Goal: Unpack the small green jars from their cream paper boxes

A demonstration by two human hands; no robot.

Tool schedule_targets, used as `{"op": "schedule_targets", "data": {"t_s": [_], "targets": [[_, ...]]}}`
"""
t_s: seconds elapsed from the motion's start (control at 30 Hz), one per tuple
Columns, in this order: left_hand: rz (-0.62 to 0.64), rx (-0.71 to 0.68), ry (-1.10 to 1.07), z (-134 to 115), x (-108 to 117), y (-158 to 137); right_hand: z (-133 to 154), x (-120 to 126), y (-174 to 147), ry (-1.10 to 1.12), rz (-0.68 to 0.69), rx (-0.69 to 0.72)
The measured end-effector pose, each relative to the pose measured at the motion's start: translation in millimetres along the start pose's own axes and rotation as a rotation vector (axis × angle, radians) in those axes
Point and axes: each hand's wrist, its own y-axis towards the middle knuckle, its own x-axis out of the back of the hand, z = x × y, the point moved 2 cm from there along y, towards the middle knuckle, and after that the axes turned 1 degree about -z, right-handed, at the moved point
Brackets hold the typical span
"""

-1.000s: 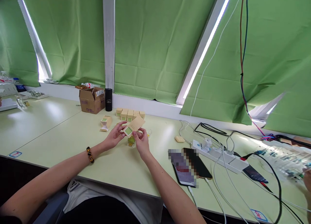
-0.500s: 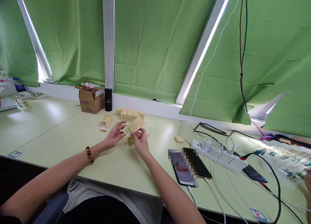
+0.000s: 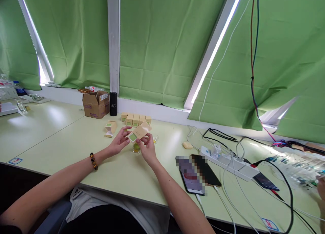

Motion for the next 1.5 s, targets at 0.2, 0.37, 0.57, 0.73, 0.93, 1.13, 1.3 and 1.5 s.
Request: {"op": "schedule_targets", "data": {"t_s": [0.2, 0.37, 0.57, 0.73, 0.93, 1.13, 1.3, 1.5], "targets": [[0.003, 0.025, -0.04, 1.7, -0.1, 1.0, 2.1, -0.3, -0.4, -0.007, -0.019, -0.004], [0.003, 0.007, -0.008, 1.3, -1.6, 2.9, -0.9, -1.4, -1.0, -0.02, -0.041, 0.002], [-0.021, 0.026, 0.01, 2.4, -1.9, 3.7, -0.3, -3.3, -4.0, -0.045, -0.033, 0.008], [-0.014, 0.036, 0.019, 2.1, -0.9, 2.3, 0.7, -4.1, -4.7, -0.047, -0.037, 0.015], [0.037, 0.052, 0.022, 3.2, -1.5, 0.8, -0.9, 1.1, 0.5, 0.034, -0.081, -0.038], [-0.032, -0.043, 0.27, -2.4, -2.6, -0.8, -1.1, 2.1, 0.6, 0.052, -0.101, -0.064], [-0.109, -0.13, 0.497, -4.0, 0.8, -1.5, -2.3, 1.8, 1.8, 0.051, -0.095, -0.062], [-0.102, -0.214, 0.583, -2.7, 2.7, -1.9, 0.1, 5.5, 2.6, 0.025, -0.139, -0.077]]}}
